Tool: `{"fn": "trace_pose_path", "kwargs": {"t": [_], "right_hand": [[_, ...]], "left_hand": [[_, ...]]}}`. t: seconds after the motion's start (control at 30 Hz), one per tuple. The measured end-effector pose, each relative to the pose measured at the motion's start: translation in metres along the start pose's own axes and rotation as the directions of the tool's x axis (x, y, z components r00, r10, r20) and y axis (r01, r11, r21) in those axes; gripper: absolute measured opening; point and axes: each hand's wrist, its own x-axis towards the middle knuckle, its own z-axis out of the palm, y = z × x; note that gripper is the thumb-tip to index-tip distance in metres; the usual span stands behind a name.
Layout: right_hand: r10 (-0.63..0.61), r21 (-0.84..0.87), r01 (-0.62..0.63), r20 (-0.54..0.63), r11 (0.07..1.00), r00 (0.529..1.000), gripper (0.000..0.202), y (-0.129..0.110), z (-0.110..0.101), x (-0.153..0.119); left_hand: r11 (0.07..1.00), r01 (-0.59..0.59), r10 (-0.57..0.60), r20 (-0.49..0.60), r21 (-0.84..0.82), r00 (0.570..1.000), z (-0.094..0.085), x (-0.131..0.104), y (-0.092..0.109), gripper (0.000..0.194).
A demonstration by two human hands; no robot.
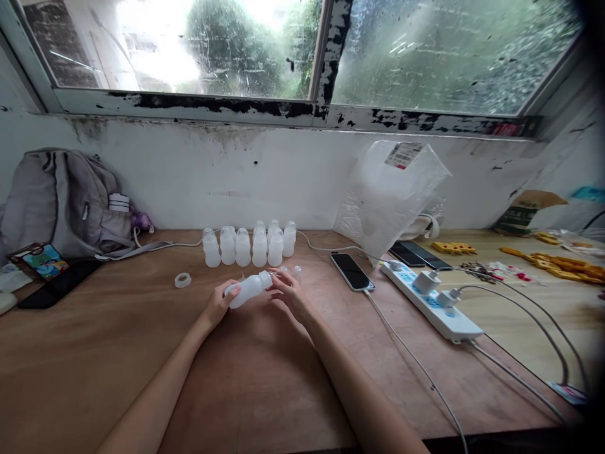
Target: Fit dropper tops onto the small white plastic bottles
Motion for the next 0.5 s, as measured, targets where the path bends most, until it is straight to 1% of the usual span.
{"fn": "trace_pose_path", "kwargs": {"t": [0.07,0.1,0.13,0.2,0.27,0.3,0.33,0.4,0.43,0.47,0.5], "right_hand": [[-0.005,0.001,0.005,0.066,1.0,0.998,0.037,-0.002,0.002,-0.002],[-0.013,-0.015,0.014,0.073,1.0,0.997,0.035,-0.002,0.002,-0.002],[-0.022,-0.039,0.025,0.058,0.999,0.998,0.032,-0.001,0.001,-0.002],[-0.019,-0.099,0.018,-0.013,0.995,1.0,0.025,0.002,-0.001,0.0],[0.014,-0.125,-0.027,-0.102,0.992,0.995,0.025,0.006,-0.002,0.003],[0.035,-0.111,-0.05,-0.131,0.993,0.991,0.027,0.008,-0.002,0.004],[0.052,-0.081,-0.064,-0.139,0.995,0.989,0.028,0.008,-0.002,0.004],[0.065,0.013,-0.064,-0.102,0.998,0.993,0.031,0.007,-0.001,0.004],[0.064,0.059,-0.06,-0.067,0.996,0.996,0.032,0.006,0.0,0.003],[0.059,0.096,-0.055,-0.034,0.994,0.998,0.032,0.005,0.0,0.002],[0.052,0.115,-0.05,-0.011,0.992,0.999,0.031,0.004,0.001,0.002]], "left_hand": [[0.996,0.068,-0.066,0.037,-0.057,0.997,0.002,0.0,0.0,0.041],[0.996,0.073,-0.071,0.041,-0.054,0.997,0.003,0.0,0.001,0.04],[0.998,0.054,-0.053,0.029,-0.032,0.998,0.004,-0.001,0.002,0.039],[0.998,-0.025,0.026,-0.011,0.057,1.0,0.007,-0.003,0.004,0.038],[0.977,-0.115,0.127,-0.055,0.181,0.99,0.009,-0.005,0.006,0.04],[0.959,-0.149,0.171,-0.072,0.241,0.983,0.011,-0.006,0.006,0.041],[0.94,-0.175,0.207,-0.08,0.292,0.975,0.012,-0.007,0.007,0.041],[0.915,-0.209,0.249,-0.076,0.345,0.966,0.014,-0.007,0.006,0.041],[0.919,-0.205,0.241,-0.066,0.337,0.968,0.015,-0.007,0.005,0.041],[0.935,-0.179,0.204,-0.052,0.306,0.978,0.016,-0.007,0.004,0.042],[0.957,-0.131,0.143,-0.03,0.257,0.989,0.018,-0.006,0.003,0.044]]}}
